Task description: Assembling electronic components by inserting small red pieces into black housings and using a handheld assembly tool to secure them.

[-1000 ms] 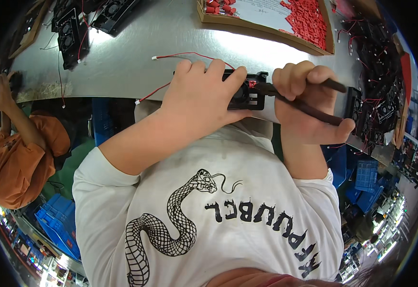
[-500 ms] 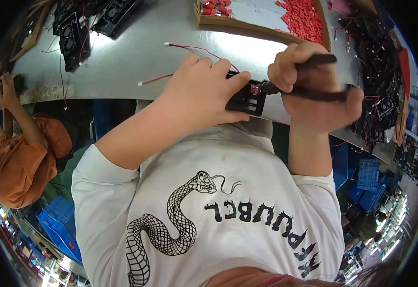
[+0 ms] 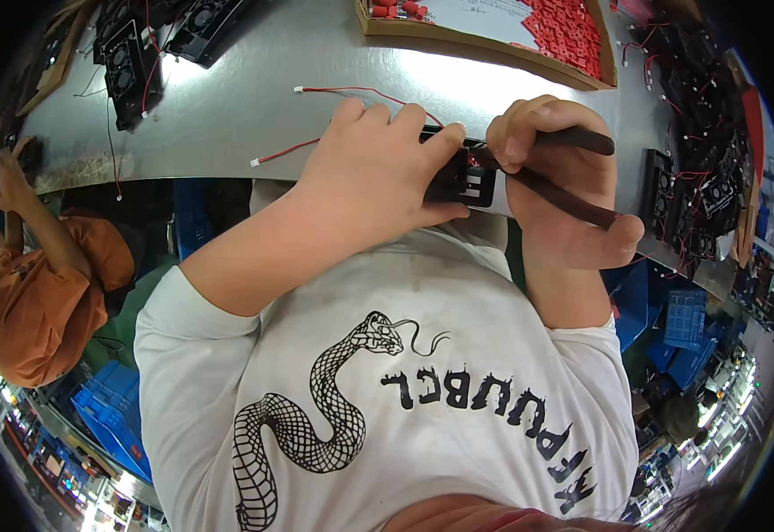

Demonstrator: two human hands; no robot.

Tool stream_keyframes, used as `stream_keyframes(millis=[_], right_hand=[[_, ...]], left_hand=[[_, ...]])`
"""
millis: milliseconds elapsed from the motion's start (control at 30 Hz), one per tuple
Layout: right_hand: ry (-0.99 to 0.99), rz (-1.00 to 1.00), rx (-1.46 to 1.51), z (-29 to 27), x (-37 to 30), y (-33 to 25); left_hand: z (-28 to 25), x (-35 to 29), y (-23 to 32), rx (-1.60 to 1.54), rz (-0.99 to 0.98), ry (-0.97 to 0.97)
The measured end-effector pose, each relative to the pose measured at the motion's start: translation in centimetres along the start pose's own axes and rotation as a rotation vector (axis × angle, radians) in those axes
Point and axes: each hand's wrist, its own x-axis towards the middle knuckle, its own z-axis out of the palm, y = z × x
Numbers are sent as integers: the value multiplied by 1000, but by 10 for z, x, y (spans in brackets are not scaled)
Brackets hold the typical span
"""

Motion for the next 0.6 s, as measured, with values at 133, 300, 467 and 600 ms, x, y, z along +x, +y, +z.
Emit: stream_keyframes(millis=[133, 300, 467, 600], right_hand=[[173, 148, -22, 14, -4, -7], [80, 31, -20, 6, 1, -3], [121, 17, -13, 5, 2, -2], [135, 46, 32, 2, -4, -2]], left_hand=[[0, -1, 0, 4, -1, -9], [1, 0, 0, 6, 5, 16], [2, 1, 0, 0, 5, 20], [4, 1, 1, -9, 28, 25]])
